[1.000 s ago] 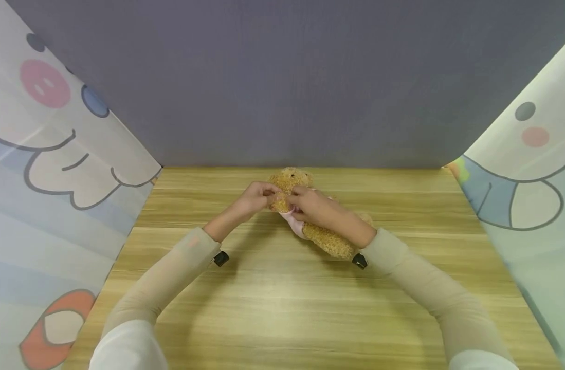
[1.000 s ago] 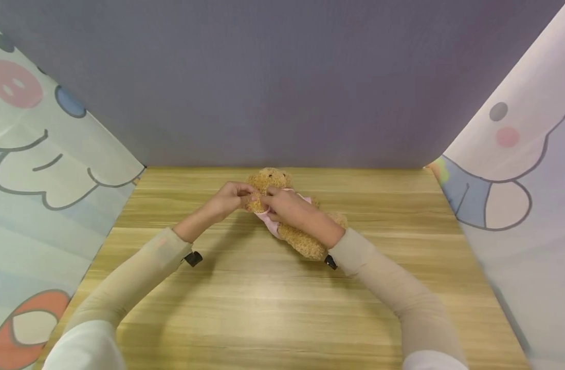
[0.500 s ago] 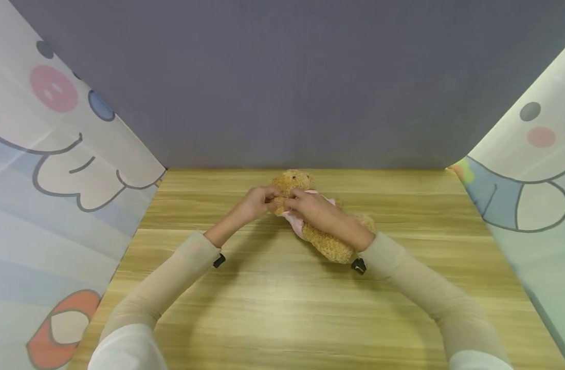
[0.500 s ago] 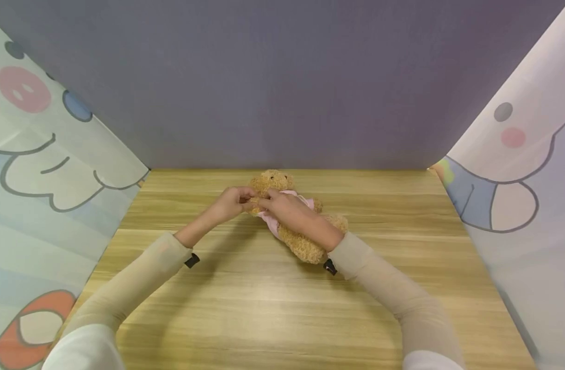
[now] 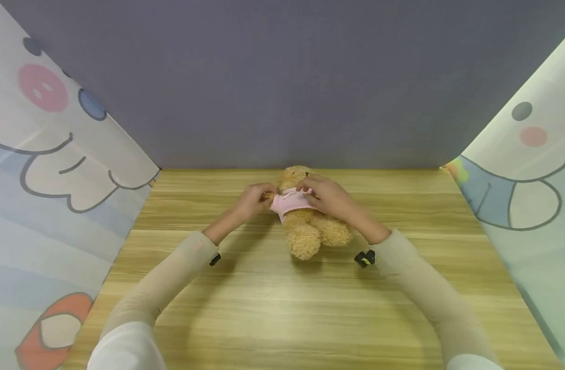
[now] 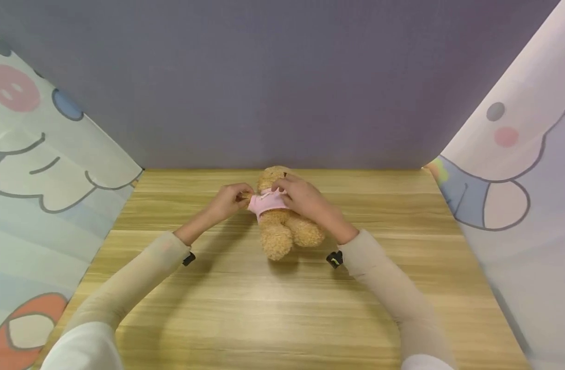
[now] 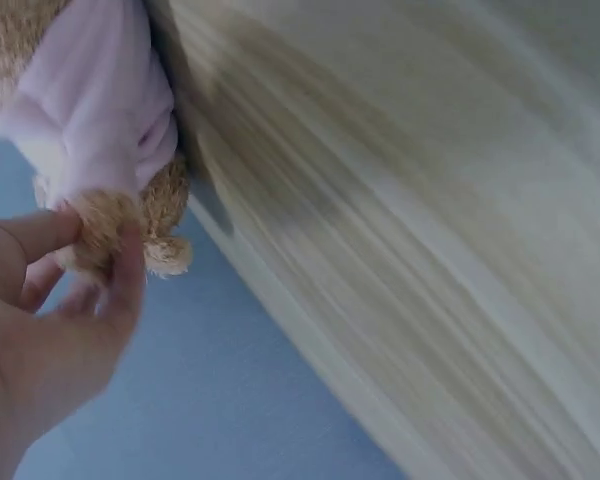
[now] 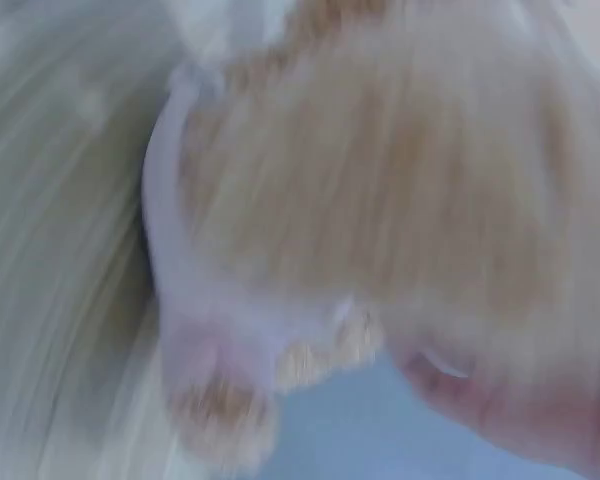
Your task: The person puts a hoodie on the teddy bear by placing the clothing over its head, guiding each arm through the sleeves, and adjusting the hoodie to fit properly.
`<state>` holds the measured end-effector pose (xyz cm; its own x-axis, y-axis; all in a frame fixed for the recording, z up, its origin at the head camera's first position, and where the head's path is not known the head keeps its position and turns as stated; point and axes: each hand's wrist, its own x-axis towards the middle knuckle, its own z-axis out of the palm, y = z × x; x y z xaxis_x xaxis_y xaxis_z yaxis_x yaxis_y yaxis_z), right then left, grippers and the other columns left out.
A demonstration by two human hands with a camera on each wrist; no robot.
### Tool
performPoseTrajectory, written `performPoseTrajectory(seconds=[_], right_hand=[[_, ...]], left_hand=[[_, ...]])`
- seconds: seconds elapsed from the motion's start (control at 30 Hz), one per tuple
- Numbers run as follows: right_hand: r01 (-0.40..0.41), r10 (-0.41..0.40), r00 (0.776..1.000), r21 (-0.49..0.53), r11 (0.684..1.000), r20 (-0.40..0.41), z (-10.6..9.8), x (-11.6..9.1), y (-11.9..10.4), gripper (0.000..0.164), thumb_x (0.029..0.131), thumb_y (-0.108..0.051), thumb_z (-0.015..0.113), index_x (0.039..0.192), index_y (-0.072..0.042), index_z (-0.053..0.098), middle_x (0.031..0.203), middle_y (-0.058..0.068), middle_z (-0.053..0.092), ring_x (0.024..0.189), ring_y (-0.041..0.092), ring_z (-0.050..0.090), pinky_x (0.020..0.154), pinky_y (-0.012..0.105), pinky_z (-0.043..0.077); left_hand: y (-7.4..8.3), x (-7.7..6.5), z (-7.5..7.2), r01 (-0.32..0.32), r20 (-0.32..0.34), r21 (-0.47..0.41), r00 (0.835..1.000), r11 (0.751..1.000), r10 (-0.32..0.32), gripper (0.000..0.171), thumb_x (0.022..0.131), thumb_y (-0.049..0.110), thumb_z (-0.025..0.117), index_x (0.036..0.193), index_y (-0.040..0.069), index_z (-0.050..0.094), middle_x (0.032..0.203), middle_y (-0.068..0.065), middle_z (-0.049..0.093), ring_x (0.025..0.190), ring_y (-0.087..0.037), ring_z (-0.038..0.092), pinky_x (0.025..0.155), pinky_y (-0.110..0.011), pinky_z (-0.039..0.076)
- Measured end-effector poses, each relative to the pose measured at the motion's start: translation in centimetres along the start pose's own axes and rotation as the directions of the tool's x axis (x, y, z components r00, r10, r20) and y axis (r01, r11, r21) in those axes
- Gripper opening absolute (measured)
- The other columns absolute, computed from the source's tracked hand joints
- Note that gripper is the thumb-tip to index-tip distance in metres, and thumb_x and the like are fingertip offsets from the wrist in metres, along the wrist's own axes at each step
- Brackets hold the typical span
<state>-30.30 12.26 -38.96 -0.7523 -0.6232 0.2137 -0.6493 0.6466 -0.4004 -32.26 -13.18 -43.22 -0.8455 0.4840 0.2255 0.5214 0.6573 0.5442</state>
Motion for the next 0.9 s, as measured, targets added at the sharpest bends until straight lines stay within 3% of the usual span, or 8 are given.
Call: performPoseTrajectory(seconds=[0.1, 0.2, 0.4, 0.5, 0.6, 0.73, 0.8, 0.9], right_hand=[[-0.025, 0.023, 0.994, 0.017, 1.000, 0.107, -0.4, -1.3, 0.5, 0.035, 0.093, -0.015, 0.074, 0.126, -0.005, 0.064, 0.116, 0.014, 0.063, 0.099, 0.028, 0.064, 0.084, 0.042, 0.056], [-0.018, 0.019, 0.987, -0.012, 1.000, 0.161, 0.0, -2.1, 0.4, 0.045, 0.091, -0.026, 0.078, 0.127, -0.004, 0.063, 0.114, 0.012, 0.061, 0.093, 0.023, 0.061, 0.081, 0.038, 0.056], [0.015, -0.006, 0.995, -0.085, 0.996, 0.103, 1.4, -2.8, 0.6, 0.018, 0.089, -0.015, 0.079, 0.098, -0.008, 0.065, 0.105, 0.010, 0.059, 0.080, 0.018, 0.056, 0.070, 0.030, 0.053], [0.043, -0.041, 0.989, -0.013, 0.999, 0.145, 1.6, -3.5, 1.2, 0.013, 0.085, -0.007, 0.079, 0.085, -0.010, 0.066, 0.108, 0.011, 0.060, 0.083, 0.017, 0.058, 0.071, 0.027, 0.055], [0.096, -0.111, 0.979, 0.094, 0.991, 0.168, 1.7, -4.1, 2.2, 0.011, 0.085, -0.005, 0.080, 0.084, -0.011, 0.070, 0.112, 0.012, 0.061, 0.089, 0.020, 0.061, 0.076, 0.029, 0.057], [0.146, -0.172, 0.978, 0.203, 0.968, 0.117, 1.7, -4.9, 3.2, 0.006, 0.092, -0.006, 0.074, 0.095, -0.011, 0.073, 0.116, 0.010, 0.062, 0.100, 0.023, 0.063, 0.083, 0.034, 0.057], [0.101, -0.119, 0.991, 0.243, 0.965, 0.060, 1.7, -5.2, 3.3, 0.011, 0.095, -0.005, 0.069, 0.105, -0.009, 0.071, 0.118, 0.009, 0.062, 0.102, 0.023, 0.063, 0.084, 0.036, 0.057], [-0.040, 0.052, 0.998, 0.304, 0.952, -0.033, 2.2, -5.3, 3.3, 0.025, 0.096, -0.001, 0.066, 0.121, -0.001, 0.064, 0.118, 0.015, 0.059, 0.102, 0.026, 0.063, 0.084, 0.036, 0.058]], left_hand=[[0.5, -0.7, 0.1, -0.085, -0.039, 0.152, 0.995, 0.985, 0.092, 0.024, 0.091, -0.006, 0.069, 0.113, 0.003, 0.070, 0.120, -0.016, 0.067, 0.108, -0.033, 0.062, 0.094, -0.041, 0.053], [1.7, -1.3, 0.4, -0.186, -0.046, 0.232, 0.978, 0.955, 0.202, 0.021, 0.090, -0.001, 0.070, 0.111, 0.003, 0.070, 0.114, -0.014, 0.066, 0.107, -0.031, 0.059, 0.095, -0.042, 0.051], [2.9, -2.0, 2.1, -0.261, 0.047, 0.214, 0.965, 0.941, 0.257, 0.014, 0.095, 0.015, 0.073, 0.104, 0.006, 0.068, 0.099, -0.006, 0.066, 0.086, -0.018, 0.060, 0.074, -0.029, 0.054], [2.5, -2.5, 2.8, -0.324, 0.073, 0.202, 0.946, 0.924, 0.316, 0.010, 0.093, 0.014, 0.075, 0.100, 0.007, 0.072, 0.099, -0.004, 0.070, 0.087, -0.017, 0.064, 0.080, -0.031, 0.055], [2.0, -3.1, 3.1, -0.366, 0.097, 0.158, 0.930, 0.917, 0.355, 0.008, 0.090, 0.013, 0.078, 0.096, 0.009, 0.075, 0.097, -0.002, 0.072, 0.088, -0.016, 0.065, 0.087, -0.033, 0.054], [1.5, -3.4, 2.9, -0.335, 0.091, 0.077, 0.940, 0.939, 0.328, 0.006, 0.090, 0.011, 0.078, 0.095, 0.009, 0.076, 0.098, -0.001, 0.070, 0.090, -0.015, 0.063, 0.085, -0.033, 0.054], [1.5, -3.3, 2.7, -0.303, 0.070, 0.043, 0.951, 0.952, 0.300, 0.006, 0.091, 0.011, 0.077, 0.096, 0.008, 0.077, 0.105, -0.004, 0.067, 0.095, -0.017, 0.061, 0.085, -0.033, 0.054], [1.4, -3.3, 2.4, -0.238, 0.032, 0.008, 0.971, 0.971, 0.238, 0.008, 0.094, 0.013, 0.075, 0.098, 0.007, 0.078, 0.122, -0.009, 0.061, 0.107, -0.023, 0.057, 0.089, -0.036, 0.053]])
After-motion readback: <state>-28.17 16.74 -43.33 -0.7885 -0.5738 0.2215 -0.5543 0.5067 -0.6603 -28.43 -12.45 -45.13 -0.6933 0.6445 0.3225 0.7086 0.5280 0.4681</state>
